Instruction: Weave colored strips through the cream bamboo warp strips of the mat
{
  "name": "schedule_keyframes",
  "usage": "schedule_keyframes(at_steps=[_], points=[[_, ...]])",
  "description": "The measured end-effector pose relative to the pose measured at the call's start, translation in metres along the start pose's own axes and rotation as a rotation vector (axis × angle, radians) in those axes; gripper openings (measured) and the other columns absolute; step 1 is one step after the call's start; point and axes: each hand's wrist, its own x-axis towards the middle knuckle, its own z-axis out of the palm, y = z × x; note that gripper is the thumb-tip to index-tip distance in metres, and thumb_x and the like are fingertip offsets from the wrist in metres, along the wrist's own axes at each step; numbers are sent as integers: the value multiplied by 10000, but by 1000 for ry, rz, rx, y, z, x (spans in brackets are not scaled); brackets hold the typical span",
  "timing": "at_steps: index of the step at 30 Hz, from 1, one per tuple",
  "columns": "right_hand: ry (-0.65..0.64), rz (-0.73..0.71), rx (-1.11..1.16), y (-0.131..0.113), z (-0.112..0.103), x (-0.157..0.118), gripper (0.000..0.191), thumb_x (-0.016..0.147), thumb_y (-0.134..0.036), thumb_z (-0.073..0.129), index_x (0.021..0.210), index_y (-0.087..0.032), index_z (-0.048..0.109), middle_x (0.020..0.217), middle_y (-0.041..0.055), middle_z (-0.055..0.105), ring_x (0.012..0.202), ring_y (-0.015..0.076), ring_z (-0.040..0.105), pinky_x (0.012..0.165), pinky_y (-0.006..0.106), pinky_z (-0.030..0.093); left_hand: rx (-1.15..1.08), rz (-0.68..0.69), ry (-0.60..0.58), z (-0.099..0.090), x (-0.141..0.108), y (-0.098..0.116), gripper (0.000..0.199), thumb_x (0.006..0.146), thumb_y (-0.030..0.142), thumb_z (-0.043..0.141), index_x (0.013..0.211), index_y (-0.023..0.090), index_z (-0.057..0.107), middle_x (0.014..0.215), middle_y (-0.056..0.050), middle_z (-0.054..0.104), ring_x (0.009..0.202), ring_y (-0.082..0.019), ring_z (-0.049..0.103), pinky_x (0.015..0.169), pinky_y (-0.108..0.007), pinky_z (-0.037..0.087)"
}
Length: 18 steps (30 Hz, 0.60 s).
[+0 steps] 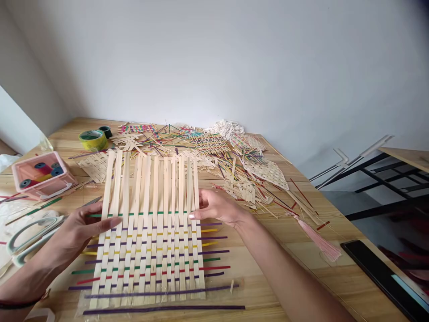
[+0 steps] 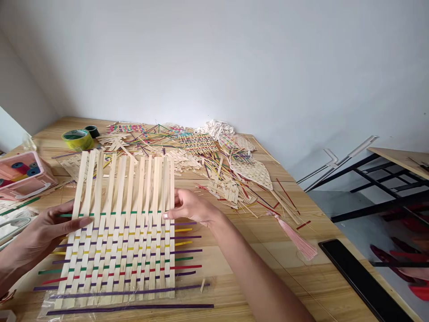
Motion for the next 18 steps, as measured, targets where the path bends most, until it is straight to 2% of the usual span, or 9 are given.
schedule_keyframes(at_steps=[4, 7, 13, 18], points=[[-18, 0, 3, 5, -1, 2, 549, 487, -314, 977, 899, -181, 640, 808, -27, 707, 753, 153, 648, 709, 259, 494, 17, -30, -3, -8, 8, -6, 514, 434, 274, 997, 926, 286, 847, 916, -33, 829, 800, -290, 771, 736, -330, 647], [-21, -10, -1, 8, -3, 3, 539, 529, -314, 961, 938, -179, 638, 843, -17, 716, 774, 152, 656, 711, 253, 498, 17, -61, 12, -14, 12, -9, 537, 399, 227, 996, 911, 299, 851, 980, -33, 830, 856, -322, 774, 772, -361, 659], [-18, -34, -3, 12, -4, 5, 502, 571, -311, 934, 959, -183, 642, 879, -4, 729, 799, 163, 665, 726, 266, 502, 42, -30, 68, -13, 11, -9, 462, 496, 369, 991, 933, 307, 853, 965, -31, 831, 836, -293, 777, 785, -346, 662], [1, -28, 1, 8, -3, 4, 513, 534, -327, 950, 914, -188, 635, 833, -13, 717, 762, 158, 650, 685, 254, 490, 55, -44, 87, -7, 8, -3, 474, 465, 397, 996, 902, 283, 855, 948, -51, 830, 806, -305, 776, 769, -378, 667]])
